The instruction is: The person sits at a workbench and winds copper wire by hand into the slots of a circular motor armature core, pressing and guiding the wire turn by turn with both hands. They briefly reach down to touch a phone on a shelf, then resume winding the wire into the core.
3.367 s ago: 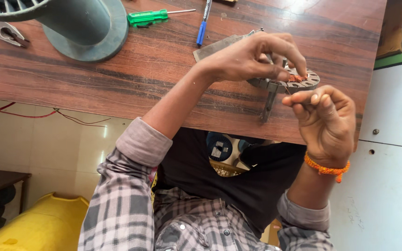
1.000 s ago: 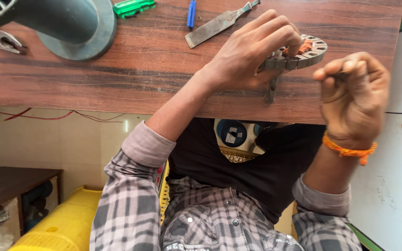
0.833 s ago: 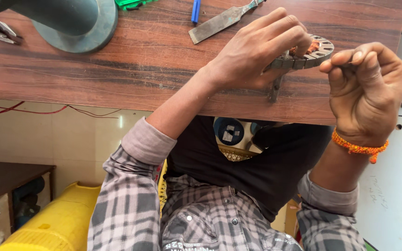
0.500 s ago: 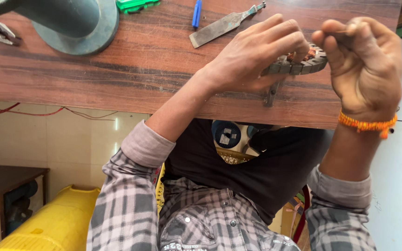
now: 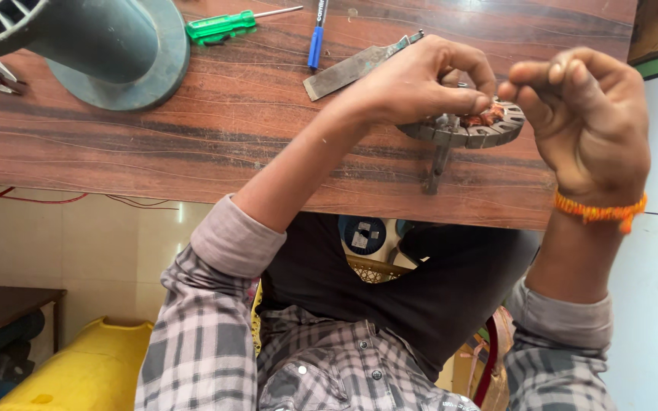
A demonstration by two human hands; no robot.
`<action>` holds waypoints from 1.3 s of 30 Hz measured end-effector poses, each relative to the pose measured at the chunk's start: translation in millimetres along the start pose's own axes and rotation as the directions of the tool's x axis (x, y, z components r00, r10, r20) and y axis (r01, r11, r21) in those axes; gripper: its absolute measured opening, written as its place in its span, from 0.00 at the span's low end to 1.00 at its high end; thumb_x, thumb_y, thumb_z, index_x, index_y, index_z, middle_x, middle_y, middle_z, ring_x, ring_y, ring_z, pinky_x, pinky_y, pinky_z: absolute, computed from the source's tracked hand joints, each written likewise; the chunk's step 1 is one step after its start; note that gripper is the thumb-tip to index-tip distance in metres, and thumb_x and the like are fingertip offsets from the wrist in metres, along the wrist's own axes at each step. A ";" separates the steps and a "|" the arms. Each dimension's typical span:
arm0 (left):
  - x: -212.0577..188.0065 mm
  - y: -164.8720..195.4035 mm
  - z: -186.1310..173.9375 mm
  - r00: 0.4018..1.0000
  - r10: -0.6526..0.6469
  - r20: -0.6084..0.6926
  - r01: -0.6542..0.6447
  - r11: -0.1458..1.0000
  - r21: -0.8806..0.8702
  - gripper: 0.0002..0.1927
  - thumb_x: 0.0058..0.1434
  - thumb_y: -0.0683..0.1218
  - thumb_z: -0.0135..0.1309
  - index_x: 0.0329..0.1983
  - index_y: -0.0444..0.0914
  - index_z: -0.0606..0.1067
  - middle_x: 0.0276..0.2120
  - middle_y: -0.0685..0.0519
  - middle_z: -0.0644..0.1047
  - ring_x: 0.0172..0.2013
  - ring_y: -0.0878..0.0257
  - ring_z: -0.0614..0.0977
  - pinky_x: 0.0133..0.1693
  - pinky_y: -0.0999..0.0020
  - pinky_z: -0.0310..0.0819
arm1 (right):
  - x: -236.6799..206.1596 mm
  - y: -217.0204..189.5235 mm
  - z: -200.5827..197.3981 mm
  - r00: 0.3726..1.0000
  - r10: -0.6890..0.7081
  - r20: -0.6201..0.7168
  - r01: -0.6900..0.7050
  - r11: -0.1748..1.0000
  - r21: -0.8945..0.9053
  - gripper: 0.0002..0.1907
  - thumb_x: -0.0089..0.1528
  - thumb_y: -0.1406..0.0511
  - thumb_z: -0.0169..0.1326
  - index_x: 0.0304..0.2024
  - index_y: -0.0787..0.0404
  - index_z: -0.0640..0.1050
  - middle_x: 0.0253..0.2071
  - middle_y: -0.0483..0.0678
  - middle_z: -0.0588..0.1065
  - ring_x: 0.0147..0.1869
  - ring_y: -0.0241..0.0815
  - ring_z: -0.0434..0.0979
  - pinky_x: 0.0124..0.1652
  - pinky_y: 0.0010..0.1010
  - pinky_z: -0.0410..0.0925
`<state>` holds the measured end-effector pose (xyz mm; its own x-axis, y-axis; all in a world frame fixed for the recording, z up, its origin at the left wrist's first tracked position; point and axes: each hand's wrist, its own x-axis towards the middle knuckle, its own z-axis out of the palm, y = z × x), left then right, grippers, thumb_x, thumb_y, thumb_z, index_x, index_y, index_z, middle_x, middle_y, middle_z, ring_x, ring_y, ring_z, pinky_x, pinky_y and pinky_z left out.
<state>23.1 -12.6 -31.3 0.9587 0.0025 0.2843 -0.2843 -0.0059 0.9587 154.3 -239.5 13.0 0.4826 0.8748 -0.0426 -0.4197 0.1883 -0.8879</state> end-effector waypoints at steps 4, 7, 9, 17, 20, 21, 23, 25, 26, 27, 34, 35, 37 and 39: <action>-4.5 -7.5 -12.2 0.993 -0.098 0.063 0.093 0.993 0.077 0.15 0.59 0.53 0.68 0.41 0.38 0.85 0.30 0.56 0.82 0.30 0.69 0.78 0.35 0.71 0.71 | -29.7 6.1 28.5 0.993 -0.095 -0.076 0.084 0.987 -0.138 0.14 0.80 0.68 0.53 0.42 0.74 0.73 0.49 0.70 0.77 0.54 0.58 0.82 0.56 0.36 0.77; -1.2 -11.5 -16.8 0.992 0.011 0.126 -0.008 1.000 -0.030 0.16 0.61 0.52 0.68 0.43 0.37 0.85 0.34 0.56 0.85 0.35 0.71 0.84 0.42 0.73 0.80 | -44.5 20.5 52.7 0.971 -0.209 -0.117 0.179 0.958 -0.222 0.13 0.78 0.68 0.55 0.44 0.75 0.74 0.49 0.70 0.77 0.54 0.58 0.82 0.56 0.38 0.78; 0.3 -13.6 -18.1 0.990 0.048 0.133 -0.043 0.998 -0.040 0.15 0.61 0.51 0.69 0.45 0.36 0.85 0.35 0.56 0.85 0.37 0.70 0.85 0.43 0.73 0.81 | -49.8 28.8 64.3 0.955 -0.255 -0.152 0.221 0.952 -0.210 0.13 0.78 0.67 0.56 0.44 0.75 0.74 0.48 0.70 0.77 0.52 0.58 0.82 0.54 0.37 0.78; 1.0 -12.4 -23.6 0.976 0.050 0.212 -0.025 0.992 -0.121 0.16 0.61 0.50 0.68 0.47 0.36 0.83 0.39 0.56 0.84 0.39 0.69 0.84 0.46 0.72 0.81 | -65.9 84.5 89.2 0.948 -0.202 -0.245 0.226 0.971 0.075 0.12 0.75 0.66 0.56 0.45 0.73 0.75 0.48 0.67 0.78 0.50 0.55 0.83 0.51 0.33 0.78; -0.2 -7.5 -25.2 0.978 0.062 0.201 -0.056 0.998 -0.032 0.16 0.61 0.50 0.68 0.47 0.36 0.84 0.38 0.56 0.83 0.39 0.68 0.82 0.46 0.70 0.78 | -66.6 98.3 83.0 0.948 -0.171 -0.269 0.226 0.956 0.188 0.11 0.74 0.67 0.56 0.47 0.72 0.74 0.49 0.65 0.78 0.51 0.54 0.83 0.51 0.32 0.77; -1.4 -6.1 -25.8 0.979 0.074 0.192 -0.075 0.997 0.001 0.16 0.61 0.50 0.68 0.47 0.36 0.85 0.37 0.55 0.82 0.39 0.67 0.80 0.46 0.70 0.77 | -67.1 102.1 80.2 0.947 -0.165 -0.277 0.228 0.949 0.216 0.11 0.74 0.67 0.55 0.47 0.72 0.74 0.49 0.64 0.78 0.51 0.53 0.82 0.52 0.32 0.77; -2.4 -4.1 -26.2 0.974 0.101 0.201 -0.104 0.995 0.005 0.15 0.62 0.50 0.68 0.47 0.36 0.85 0.37 0.55 0.81 0.40 0.67 0.80 0.47 0.69 0.76 | -68.7 107.7 73.4 0.950 -0.139 -0.279 0.222 0.930 0.293 0.09 0.74 0.67 0.55 0.47 0.70 0.75 0.51 0.61 0.78 0.52 0.52 0.82 0.52 0.32 0.77; -1.7 -3.5 -25.3 0.972 0.118 0.201 -0.122 0.993 0.004 0.15 0.62 0.50 0.68 0.47 0.37 0.84 0.37 0.55 0.82 0.40 0.67 0.81 0.47 0.69 0.77 | -71.0 109.2 64.8 0.958 -0.110 -0.266 0.208 0.903 0.375 0.08 0.74 0.67 0.54 0.47 0.69 0.75 0.51 0.59 0.78 0.53 0.50 0.82 0.52 0.32 0.77; -1.7 -3.6 -24.8 0.973 0.121 0.194 -0.124 0.992 0.004 0.16 0.62 0.51 0.68 0.48 0.37 0.84 0.38 0.56 0.82 0.40 0.67 0.81 0.47 0.69 0.77 | -72.3 109.1 61.0 0.964 -0.093 -0.250 0.194 0.886 0.421 0.08 0.74 0.66 0.54 0.47 0.68 0.75 0.51 0.58 0.78 0.52 0.49 0.81 0.52 0.31 0.77; -1.9 -3.8 -24.0 0.975 0.122 0.187 -0.125 0.992 0.004 0.16 0.62 0.51 0.68 0.48 0.37 0.84 0.38 0.56 0.82 0.40 0.67 0.82 0.47 0.69 0.78 | -73.7 109.1 58.3 0.969 -0.075 -0.234 0.180 0.866 0.467 0.08 0.74 0.66 0.53 0.47 0.68 0.75 0.50 0.57 0.78 0.52 0.47 0.81 0.52 0.31 0.77; -2.7 -4.4 -23.4 0.985 0.083 0.151 -0.093 0.994 0.063 0.17 0.58 0.53 0.69 0.45 0.38 0.85 0.36 0.56 0.85 0.37 0.68 0.84 0.43 0.69 0.80 | -74.1 112.9 63.4 0.970 -0.110 -0.215 0.183 0.916 0.357 0.09 0.74 0.66 0.54 0.45 0.68 0.75 0.47 0.58 0.78 0.49 0.46 0.82 0.50 0.31 0.77; -2.6 -4.3 -23.7 0.987 0.069 0.148 -0.081 0.994 0.076 0.18 0.58 0.53 0.69 0.45 0.38 0.85 0.36 0.57 0.85 0.36 0.68 0.84 0.42 0.69 0.80 | -73.4 115.6 67.1 0.962 -0.117 -0.246 0.190 0.935 0.299 0.09 0.74 0.65 0.54 0.45 0.68 0.75 0.47 0.58 0.79 0.49 0.47 0.82 0.49 0.32 0.77; -2.6 -4.1 -25.1 0.983 0.097 0.155 -0.116 0.987 0.113 0.17 0.58 0.53 0.69 0.45 0.39 0.85 0.36 0.56 0.85 0.36 0.67 0.84 0.42 0.69 0.79 | -72.0 119.8 73.1 0.947 -0.139 -0.291 0.200 0.960 0.194 0.10 0.73 0.65 0.54 0.45 0.69 0.75 0.47 0.59 0.79 0.49 0.48 0.82 0.49 0.33 0.77; -2.3 -4.0 -26.7 0.968 0.180 0.176 -0.208 0.965 0.159 0.16 0.61 0.52 0.69 0.46 0.38 0.85 0.36 0.54 0.84 0.37 0.65 0.83 0.43 0.68 0.78 | -72.0 122.6 76.7 0.934 -0.166 -0.317 0.207 0.973 0.098 0.10 0.73 0.65 0.54 0.45 0.69 0.75 0.47 0.60 0.79 0.49 0.48 0.83 0.50 0.35 0.78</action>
<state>22.0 14.1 -35.7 0.8777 -0.1742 0.4465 -0.4731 -0.1657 0.8653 9.2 -245.2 -57.6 0.7643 0.6438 -0.0375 -0.3843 0.4080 -0.8282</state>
